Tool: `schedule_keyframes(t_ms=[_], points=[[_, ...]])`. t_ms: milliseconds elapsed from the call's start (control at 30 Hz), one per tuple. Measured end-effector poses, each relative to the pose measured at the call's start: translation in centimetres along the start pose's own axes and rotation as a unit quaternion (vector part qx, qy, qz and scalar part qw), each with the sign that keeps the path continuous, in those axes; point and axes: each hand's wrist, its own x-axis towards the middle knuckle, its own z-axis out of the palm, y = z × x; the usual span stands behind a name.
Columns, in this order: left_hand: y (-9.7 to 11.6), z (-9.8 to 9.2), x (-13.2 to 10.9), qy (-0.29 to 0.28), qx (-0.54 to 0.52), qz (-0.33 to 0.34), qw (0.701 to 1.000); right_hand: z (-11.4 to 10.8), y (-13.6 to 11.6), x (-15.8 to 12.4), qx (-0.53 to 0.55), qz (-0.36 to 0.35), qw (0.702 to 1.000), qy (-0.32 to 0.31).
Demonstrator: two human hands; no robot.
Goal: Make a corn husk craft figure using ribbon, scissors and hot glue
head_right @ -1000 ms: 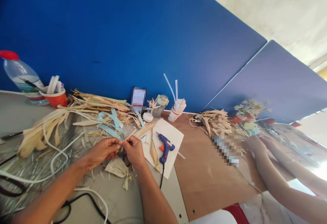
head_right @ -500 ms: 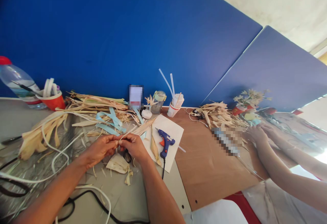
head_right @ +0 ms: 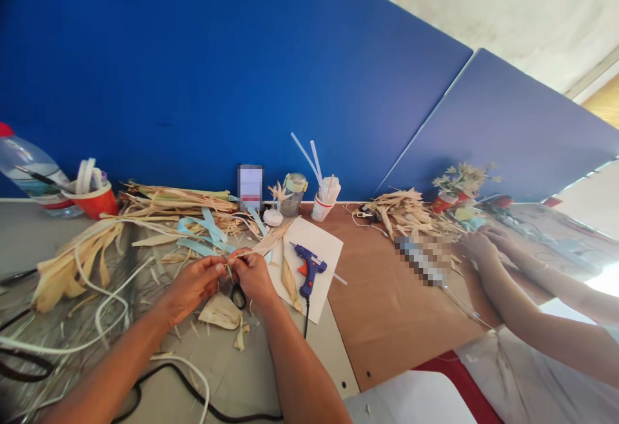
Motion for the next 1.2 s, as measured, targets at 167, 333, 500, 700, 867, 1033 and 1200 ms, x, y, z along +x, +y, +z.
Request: schedule_keyframes(t_ms=[167,333,500,700,867,1033,1200], points=[[-0.5,0.2,0.5,0.071,0.099,0.073,0.990,0.4,0.2,-0.1,0.002,0.003,1.000,-0.001],[-0.9,-0.5,0.8,0.128,0.224,0.127,0.958,0.6,0.4,0.0,0.018,0.009,1.000,-0.005],[-0.5,-0.8,0.7,0.128,0.159,0.127,0.971,0.5,0.2,-0.1,0.040,0.024,0.999,0.003],[-0.5,0.0,0.5,0.056,0.144,0.143,0.978,0.5,0.1,0.0,0.078,0.011,0.997,-0.015],[-0.5,-0.4,0.4,0.100,0.226,0.163,0.955,0.6,0.6,0.0,0.079,0.010,0.997,-0.024],[-0.8,-0.4,0.6,0.095,0.162,0.121,0.975,0.3,-0.2,0.1,-0.004,-0.018,1.000,-0.017],[0.6,0.0,-0.1,-0.030,-0.128,0.027,0.991,0.0,-2.4,0.3,-0.051,-0.059,0.997,0.030]])
